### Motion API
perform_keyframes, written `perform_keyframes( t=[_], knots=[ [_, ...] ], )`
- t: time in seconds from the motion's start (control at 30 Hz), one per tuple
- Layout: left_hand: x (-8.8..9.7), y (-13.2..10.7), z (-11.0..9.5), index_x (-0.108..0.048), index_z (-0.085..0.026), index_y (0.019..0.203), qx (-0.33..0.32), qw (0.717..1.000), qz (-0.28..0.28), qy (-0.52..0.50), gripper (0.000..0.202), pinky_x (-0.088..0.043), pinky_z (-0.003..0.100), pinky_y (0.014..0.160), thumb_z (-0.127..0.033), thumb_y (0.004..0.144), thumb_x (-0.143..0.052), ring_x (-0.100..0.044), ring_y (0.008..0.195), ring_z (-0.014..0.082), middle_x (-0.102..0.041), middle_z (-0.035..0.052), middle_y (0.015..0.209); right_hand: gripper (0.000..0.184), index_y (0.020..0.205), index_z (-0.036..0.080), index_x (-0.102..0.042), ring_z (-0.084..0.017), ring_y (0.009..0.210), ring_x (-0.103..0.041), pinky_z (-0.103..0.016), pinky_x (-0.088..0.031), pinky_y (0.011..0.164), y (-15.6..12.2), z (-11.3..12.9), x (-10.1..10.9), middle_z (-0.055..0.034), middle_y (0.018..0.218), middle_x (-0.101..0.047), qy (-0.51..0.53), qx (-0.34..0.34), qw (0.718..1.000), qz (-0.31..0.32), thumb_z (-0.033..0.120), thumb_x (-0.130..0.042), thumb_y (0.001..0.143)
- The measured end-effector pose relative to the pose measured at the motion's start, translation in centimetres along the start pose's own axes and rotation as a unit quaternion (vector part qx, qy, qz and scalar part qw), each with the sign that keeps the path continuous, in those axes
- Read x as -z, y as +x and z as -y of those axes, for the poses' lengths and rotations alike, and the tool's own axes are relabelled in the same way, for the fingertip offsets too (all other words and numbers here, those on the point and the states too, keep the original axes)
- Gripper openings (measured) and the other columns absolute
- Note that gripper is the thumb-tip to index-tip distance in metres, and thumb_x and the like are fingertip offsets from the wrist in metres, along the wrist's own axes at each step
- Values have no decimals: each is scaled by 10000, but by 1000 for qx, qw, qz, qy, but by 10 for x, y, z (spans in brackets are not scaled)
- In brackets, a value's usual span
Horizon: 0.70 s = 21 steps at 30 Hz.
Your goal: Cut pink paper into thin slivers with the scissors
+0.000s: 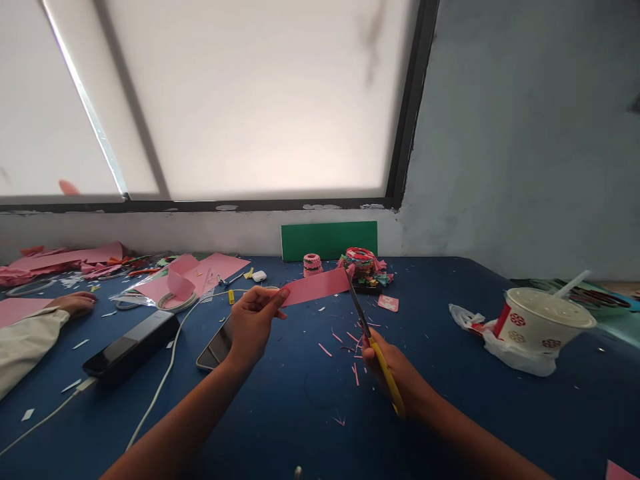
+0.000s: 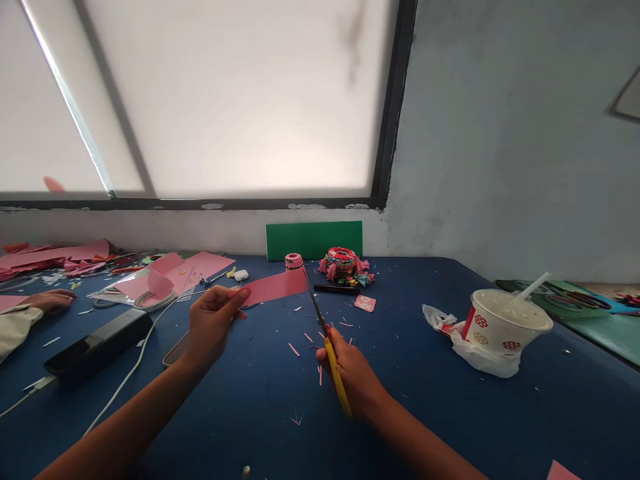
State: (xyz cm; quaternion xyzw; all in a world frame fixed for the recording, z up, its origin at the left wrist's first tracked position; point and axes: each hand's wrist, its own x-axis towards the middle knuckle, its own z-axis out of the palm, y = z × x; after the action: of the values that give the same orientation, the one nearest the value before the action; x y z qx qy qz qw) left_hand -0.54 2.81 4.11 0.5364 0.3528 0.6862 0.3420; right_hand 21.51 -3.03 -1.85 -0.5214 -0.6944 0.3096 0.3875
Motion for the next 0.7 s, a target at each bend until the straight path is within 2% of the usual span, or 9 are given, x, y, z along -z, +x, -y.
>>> perform_keyframes(
  t=[0.33, 0.7],
  knots=[
    [-1, 0, -3, -599, -163, 613, 12, 1000, -13, -2, 212, -508, 200, 420, -307, 580, -751, -539, 451, 74, -626, -22, 637, 568, 700, 205, -450, -135, 470, -438, -242, -297, 455, -1, 8, 6, 22, 541, -468, -47, 14, 998, -24, 725, -233, 771],
    [-1, 0, -6, -616, -169, 628, 11, 1000, -9, -1, 175, -492, 196, 449, -279, 591, -747, -535, 465, 72, -597, -48, 577, 585, 690, 202, -426, -116, 465, -384, -225, -306, 421, -2, 7, 5, 36, 546, -402, 17, -10, 1000, -17, 757, -248, 737]
  ],
)
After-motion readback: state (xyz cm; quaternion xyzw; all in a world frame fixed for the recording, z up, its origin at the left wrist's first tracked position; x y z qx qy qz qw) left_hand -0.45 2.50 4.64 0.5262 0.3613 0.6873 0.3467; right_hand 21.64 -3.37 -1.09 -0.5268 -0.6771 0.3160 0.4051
